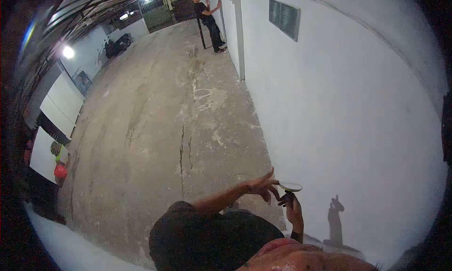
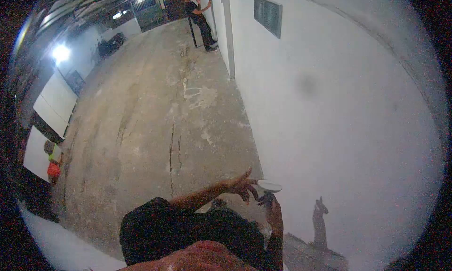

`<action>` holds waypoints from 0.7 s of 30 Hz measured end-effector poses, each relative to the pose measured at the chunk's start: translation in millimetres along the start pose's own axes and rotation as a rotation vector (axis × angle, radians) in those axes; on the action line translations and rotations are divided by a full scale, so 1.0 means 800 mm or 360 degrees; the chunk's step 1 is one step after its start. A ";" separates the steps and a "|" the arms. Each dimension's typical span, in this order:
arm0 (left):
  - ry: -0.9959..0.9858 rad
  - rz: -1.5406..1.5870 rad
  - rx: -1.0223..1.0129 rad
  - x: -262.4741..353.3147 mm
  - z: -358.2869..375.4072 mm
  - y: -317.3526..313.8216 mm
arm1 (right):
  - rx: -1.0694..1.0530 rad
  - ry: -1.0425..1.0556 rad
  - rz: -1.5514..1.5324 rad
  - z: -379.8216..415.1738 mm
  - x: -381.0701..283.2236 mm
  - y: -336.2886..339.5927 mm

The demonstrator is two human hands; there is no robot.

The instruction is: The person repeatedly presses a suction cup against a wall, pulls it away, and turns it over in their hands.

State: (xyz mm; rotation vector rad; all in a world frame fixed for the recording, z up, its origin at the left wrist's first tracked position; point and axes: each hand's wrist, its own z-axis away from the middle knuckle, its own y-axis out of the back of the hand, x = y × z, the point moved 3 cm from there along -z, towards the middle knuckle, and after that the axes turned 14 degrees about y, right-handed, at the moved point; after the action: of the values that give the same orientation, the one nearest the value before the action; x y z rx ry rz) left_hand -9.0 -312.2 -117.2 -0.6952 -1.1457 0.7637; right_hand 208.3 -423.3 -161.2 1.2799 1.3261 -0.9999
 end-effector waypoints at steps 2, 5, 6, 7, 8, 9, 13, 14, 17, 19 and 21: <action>-0.0060 -0.0140 0.0395 0.009 0.034 0.016 | 0.0056 -0.0171 0.0261 -0.013 0.008 -0.017; -0.0278 -0.0637 0.0969 0.008 0.070 0.056 | -0.0009 0.0136 0.0783 -0.046 -0.024 -0.054; -0.0442 -0.0987 0.1143 0.007 0.080 0.071 | -0.0141 -0.0068 0.0587 -0.062 -0.049 -0.071; -0.0441 -0.0979 0.1136 0.012 0.095 0.065 | -0.0208 -0.0173 0.0488 -0.067 -0.042 -0.082; -0.0456 -0.1000 0.1048 0.019 0.110 0.054 | -0.0271 -0.0282 0.0396 -0.073 -0.037 -0.094; -0.0473 -0.1021 0.0959 0.026 0.125 0.047 | -0.0283 -0.0216 0.0276 -0.075 -0.037 -0.106; -0.0434 -0.1044 0.0822 0.036 0.168 0.065 | -0.0316 0.0159 -0.0090 -0.130 -0.105 -0.170; -0.0369 -0.0958 0.0768 0.036 0.179 0.065 | -0.0336 0.0168 -0.0005 -0.136 -0.103 -0.180; -0.0326 -0.0919 0.0733 0.030 0.208 0.080 | -0.0402 0.0198 0.0241 -0.151 -0.083 -0.204; -0.0294 -0.0932 0.0737 0.027 0.223 0.083 | -0.0302 0.0127 -0.0049 -0.156 -0.050 -0.218; -0.0287 -0.0862 0.0737 0.019 0.232 0.094 | -0.0257 0.0075 -0.0007 -0.162 -0.053 -0.234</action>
State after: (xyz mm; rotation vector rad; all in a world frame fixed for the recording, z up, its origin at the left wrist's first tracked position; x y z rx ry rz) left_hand -196.5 -240.2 -120.2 0.0790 -1.1890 0.5976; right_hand 6.2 -321.6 -112.3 1.1844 1.4169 -0.8518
